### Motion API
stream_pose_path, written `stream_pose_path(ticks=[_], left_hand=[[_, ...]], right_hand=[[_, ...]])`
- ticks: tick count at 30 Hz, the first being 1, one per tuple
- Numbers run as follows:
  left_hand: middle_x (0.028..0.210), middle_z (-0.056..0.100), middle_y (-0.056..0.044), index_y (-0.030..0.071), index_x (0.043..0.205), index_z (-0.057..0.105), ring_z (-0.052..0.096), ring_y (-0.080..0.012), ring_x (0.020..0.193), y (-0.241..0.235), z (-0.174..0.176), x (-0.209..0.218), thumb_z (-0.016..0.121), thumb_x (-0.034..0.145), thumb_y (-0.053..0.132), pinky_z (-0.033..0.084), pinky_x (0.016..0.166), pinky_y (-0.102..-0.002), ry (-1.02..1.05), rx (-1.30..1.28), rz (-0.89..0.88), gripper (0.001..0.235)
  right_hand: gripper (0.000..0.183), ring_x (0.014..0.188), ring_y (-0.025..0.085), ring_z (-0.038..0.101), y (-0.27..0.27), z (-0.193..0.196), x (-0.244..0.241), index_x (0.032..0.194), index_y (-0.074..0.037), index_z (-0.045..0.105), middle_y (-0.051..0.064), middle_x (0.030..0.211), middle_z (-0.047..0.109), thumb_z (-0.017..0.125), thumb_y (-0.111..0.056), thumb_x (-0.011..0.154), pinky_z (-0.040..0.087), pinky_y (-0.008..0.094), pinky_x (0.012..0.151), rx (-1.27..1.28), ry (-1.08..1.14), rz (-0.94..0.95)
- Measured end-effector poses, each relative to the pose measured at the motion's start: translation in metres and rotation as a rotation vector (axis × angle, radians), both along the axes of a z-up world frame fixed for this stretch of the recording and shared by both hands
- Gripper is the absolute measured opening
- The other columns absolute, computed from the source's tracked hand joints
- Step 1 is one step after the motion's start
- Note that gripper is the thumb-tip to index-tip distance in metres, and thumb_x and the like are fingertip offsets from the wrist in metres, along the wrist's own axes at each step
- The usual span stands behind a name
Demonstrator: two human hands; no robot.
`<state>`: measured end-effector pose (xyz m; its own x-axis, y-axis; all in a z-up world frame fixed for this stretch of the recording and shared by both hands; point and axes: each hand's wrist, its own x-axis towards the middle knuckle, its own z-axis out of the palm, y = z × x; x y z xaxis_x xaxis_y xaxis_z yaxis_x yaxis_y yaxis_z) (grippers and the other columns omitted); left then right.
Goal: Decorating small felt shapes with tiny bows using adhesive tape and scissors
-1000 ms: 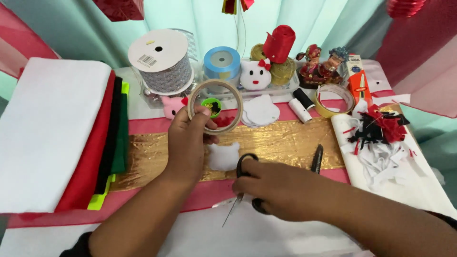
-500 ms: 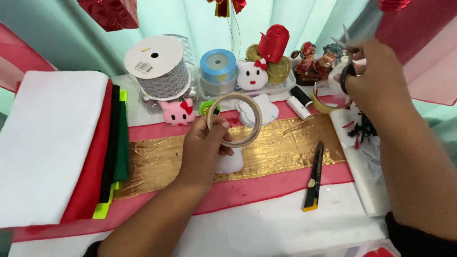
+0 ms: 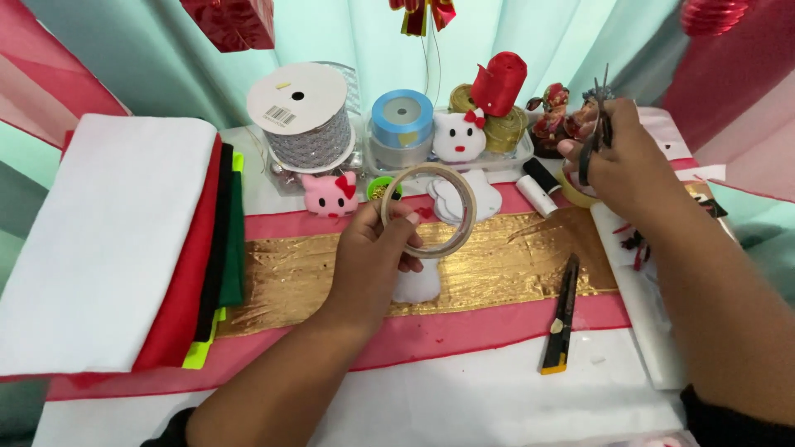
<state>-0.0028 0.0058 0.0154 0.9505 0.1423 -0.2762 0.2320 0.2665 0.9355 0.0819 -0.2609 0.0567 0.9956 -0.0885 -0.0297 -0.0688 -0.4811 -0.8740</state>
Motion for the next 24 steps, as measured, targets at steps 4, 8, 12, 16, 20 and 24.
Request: stream_pose_path(ticks=[4,8,12,16,20,24], left_hand=[[0.074,0.065,-0.011,0.007,0.094,0.067,0.056,-0.0204,0.054,0.001,0.003,0.0,0.066,0.093,0.012,0.05,0.053,-0.031,0.007,-0.002,-0.003,0.005],[0.075,0.065,-0.011,0.007,0.095,0.066,0.056,-0.0201,0.055,0.001,0.002,0.001,0.066,0.093,0.012,0.051,0.053,-0.031,0.032,-0.019,0.004,0.005],[0.074,0.065,-0.011,0.008,0.096,0.067,0.056,-0.0188,0.057,0.0,-0.002,0.003,0.068,0.091,0.012,0.051,0.054,-0.03,0.042,-0.002,0.017,0.006],[0.075,0.065,-0.01,0.009,0.097,0.066,0.057,-0.0166,0.064,0.0,-0.003,0.004,0.067,0.092,0.011,0.05,0.055,-0.03,0.039,-0.005,0.018,0.005],[0.075,0.064,-0.011,0.007,0.095,0.067,0.056,-0.0171,0.064,0.001,-0.001,0.004,0.068,0.09,0.01,0.048,0.055,-0.029,0.04,-0.024,0.023,0.006],[0.072,0.062,-0.011,0.007,0.096,0.067,0.054,-0.017,0.062,0.002,-0.001,0.006,0.069,0.09,0.009,0.047,0.054,-0.029,0.054,-0.014,0.01,0.007]], right_hand=[[0.037,0.091,0.017,0.048,-0.011,-0.015,0.011,0.128,-0.009,0.046,0.002,0.102,0.049,0.066,-0.02,0.1,0.041,0.036,0.077,-0.247,-0.06,-0.001],[0.039,0.097,0.023,0.054,-0.004,-0.007,0.006,0.125,-0.007,0.049,0.008,0.107,0.057,0.068,-0.027,0.097,0.039,0.038,0.084,-0.341,-0.088,-0.004],[0.052,0.103,0.028,0.073,0.008,0.006,-0.004,0.136,-0.011,0.051,0.009,0.122,0.068,0.073,-0.027,0.092,0.045,0.041,0.081,-0.423,0.005,-0.003],[0.064,0.106,0.03,0.068,0.0,-0.007,-0.006,0.139,-0.006,0.059,0.016,0.132,0.062,0.08,-0.027,0.082,0.048,0.049,0.088,-0.504,-0.226,-0.022],[0.063,0.112,0.037,0.059,0.004,-0.018,-0.019,0.139,0.0,0.058,0.023,0.128,0.056,0.083,-0.019,0.084,0.043,0.049,0.095,-0.514,-0.543,0.083],[0.054,0.117,0.038,0.052,0.02,-0.024,-0.035,0.131,-0.001,0.057,0.021,0.12,0.056,0.08,-0.016,0.085,0.04,0.049,0.099,-0.457,-0.748,0.272]])
